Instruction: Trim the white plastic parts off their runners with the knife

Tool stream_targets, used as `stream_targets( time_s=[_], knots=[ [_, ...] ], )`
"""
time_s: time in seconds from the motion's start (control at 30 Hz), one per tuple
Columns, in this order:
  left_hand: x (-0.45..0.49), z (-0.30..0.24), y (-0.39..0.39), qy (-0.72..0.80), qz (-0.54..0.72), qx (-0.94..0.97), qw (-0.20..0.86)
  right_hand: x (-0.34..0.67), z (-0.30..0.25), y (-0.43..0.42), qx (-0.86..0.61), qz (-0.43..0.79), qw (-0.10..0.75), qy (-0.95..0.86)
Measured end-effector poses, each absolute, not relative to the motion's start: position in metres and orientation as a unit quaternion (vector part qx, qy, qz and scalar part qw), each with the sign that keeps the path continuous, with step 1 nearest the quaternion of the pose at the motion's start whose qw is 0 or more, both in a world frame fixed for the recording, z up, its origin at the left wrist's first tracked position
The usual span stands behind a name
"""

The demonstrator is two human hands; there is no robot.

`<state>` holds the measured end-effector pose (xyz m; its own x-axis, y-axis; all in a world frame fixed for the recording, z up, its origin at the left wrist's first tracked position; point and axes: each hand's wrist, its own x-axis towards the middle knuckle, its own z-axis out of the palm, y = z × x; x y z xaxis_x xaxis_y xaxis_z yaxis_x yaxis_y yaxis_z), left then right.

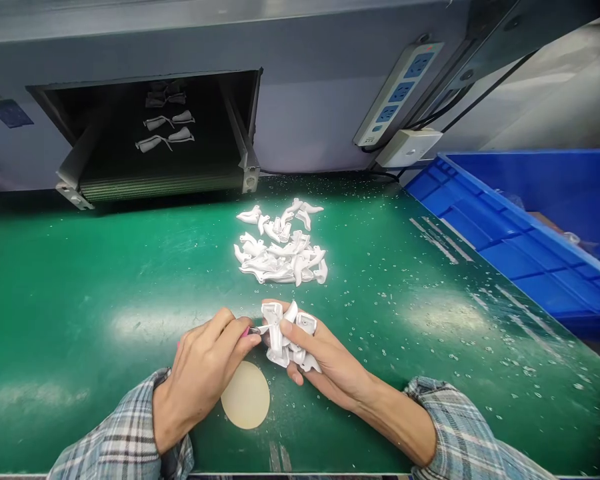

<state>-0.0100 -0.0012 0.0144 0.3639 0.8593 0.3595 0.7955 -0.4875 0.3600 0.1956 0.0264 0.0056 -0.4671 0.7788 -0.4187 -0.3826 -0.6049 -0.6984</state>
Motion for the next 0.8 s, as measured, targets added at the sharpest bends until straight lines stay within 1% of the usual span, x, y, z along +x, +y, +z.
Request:
stream_targets(
  time_s=[0.2,0.3,0.37,0.43,0.47,0.6,0.63,0.67,0.7,0.73,0.8],
  knots=[
    [-0.009,0.011,-0.001,0.486,0.28,0.824,-0.079,0.193,0.006,0.025,-0.375,0.821,0.35,-0.25],
    [-0.014,0.013,0.002,0.494,0.297,0.81,-0.105,0.193,0.007,0.022,-0.366,0.83,0.337,-0.252],
    [-0.02,0.015,0.005,0.523,0.329,0.781,-0.092,0.193,0.008,0.02,-0.364,0.835,0.323,-0.255],
    [-0.024,0.016,0.007,0.551,0.371,0.747,-0.022,0.193,0.008,0.019,-0.367,0.836,0.318,-0.256],
    [-0.024,0.016,0.007,0.56,0.383,0.733,0.044,0.193,0.008,0.018,-0.369,0.832,0.324,-0.257],
    [-0.01,0.018,0.003,0.544,0.349,0.629,0.432,0.192,0.008,0.019,-0.364,0.805,0.373,-0.284],
    [-0.007,0.02,0.003,0.529,0.34,0.591,0.505,0.192,0.007,0.02,-0.36,0.8,0.379,-0.294],
    [-0.004,0.022,0.002,0.517,0.341,0.559,0.551,0.192,0.006,0.02,-0.356,0.798,0.38,-0.304],
    [-0.002,0.024,0.003,0.515,0.349,0.54,0.568,0.192,0.005,0.02,-0.35,0.799,0.376,-0.313],
    [-0.002,0.026,0.003,0.522,0.359,0.534,0.561,0.192,0.004,0.02,-0.342,0.804,0.368,-0.319],
    [-0.004,0.03,0.005,0.547,0.377,0.552,0.504,0.193,0.002,0.02,-0.321,0.821,0.348,-0.319]
  ],
)
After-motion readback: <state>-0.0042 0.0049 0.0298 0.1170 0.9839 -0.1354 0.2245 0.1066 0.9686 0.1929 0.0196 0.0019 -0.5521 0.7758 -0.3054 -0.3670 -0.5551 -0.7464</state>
